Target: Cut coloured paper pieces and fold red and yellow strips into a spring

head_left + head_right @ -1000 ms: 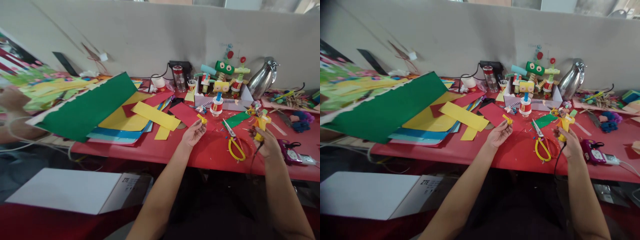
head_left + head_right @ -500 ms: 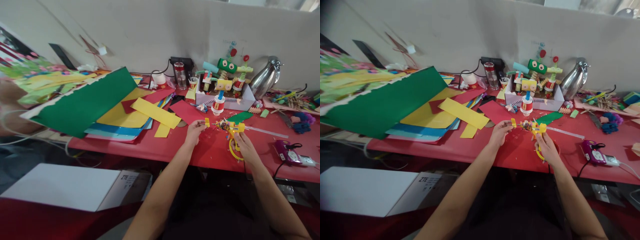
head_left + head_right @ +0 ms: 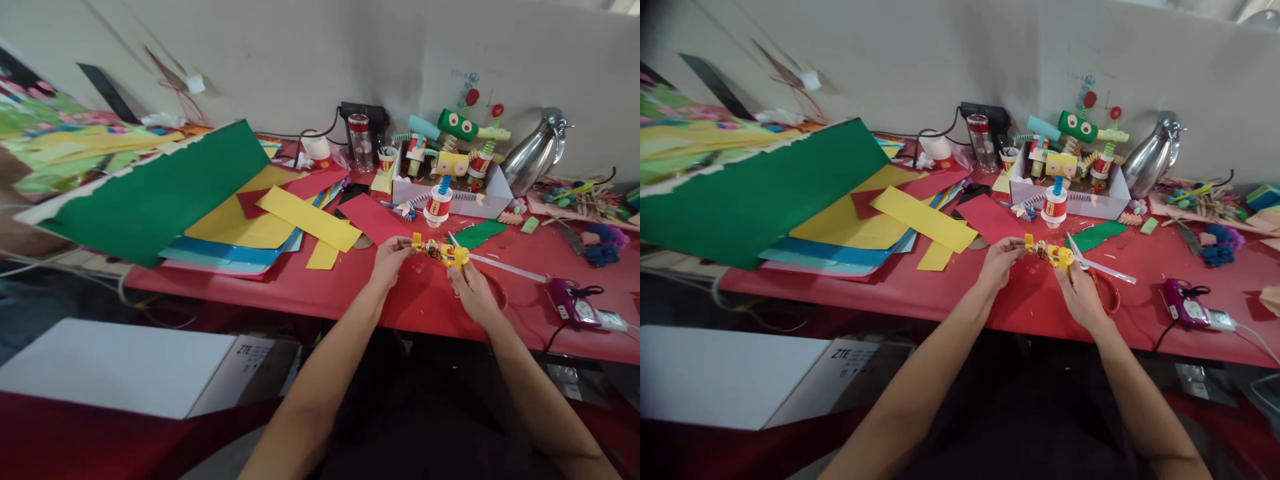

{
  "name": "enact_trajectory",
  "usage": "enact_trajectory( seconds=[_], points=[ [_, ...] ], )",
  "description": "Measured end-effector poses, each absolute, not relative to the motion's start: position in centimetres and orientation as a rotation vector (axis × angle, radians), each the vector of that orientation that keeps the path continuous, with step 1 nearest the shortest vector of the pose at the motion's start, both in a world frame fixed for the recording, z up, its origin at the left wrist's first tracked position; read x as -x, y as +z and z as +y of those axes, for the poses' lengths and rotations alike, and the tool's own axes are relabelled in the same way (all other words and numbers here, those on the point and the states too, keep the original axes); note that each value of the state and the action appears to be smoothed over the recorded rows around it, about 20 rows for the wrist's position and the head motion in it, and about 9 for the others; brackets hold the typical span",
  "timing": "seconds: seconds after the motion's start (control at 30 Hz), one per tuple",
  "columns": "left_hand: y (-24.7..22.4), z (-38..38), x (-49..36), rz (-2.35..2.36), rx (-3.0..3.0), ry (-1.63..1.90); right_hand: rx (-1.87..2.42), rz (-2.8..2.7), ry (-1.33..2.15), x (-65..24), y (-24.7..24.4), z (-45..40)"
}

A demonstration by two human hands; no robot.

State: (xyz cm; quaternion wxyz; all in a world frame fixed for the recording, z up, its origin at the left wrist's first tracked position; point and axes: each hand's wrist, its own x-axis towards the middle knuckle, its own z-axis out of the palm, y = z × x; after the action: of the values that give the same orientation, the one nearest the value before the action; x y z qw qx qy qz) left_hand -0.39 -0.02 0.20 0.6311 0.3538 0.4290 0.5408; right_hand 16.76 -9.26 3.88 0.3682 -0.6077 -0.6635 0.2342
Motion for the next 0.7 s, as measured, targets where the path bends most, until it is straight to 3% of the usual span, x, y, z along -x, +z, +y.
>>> enact_trajectory(
  seconds=[0.7],
  points=[
    [0.28, -0.05, 0.41, 0.988, -0.835, 1.233, 1.690, -1.780, 0.454, -17.03, 4.14, -9.20]
  ],
)
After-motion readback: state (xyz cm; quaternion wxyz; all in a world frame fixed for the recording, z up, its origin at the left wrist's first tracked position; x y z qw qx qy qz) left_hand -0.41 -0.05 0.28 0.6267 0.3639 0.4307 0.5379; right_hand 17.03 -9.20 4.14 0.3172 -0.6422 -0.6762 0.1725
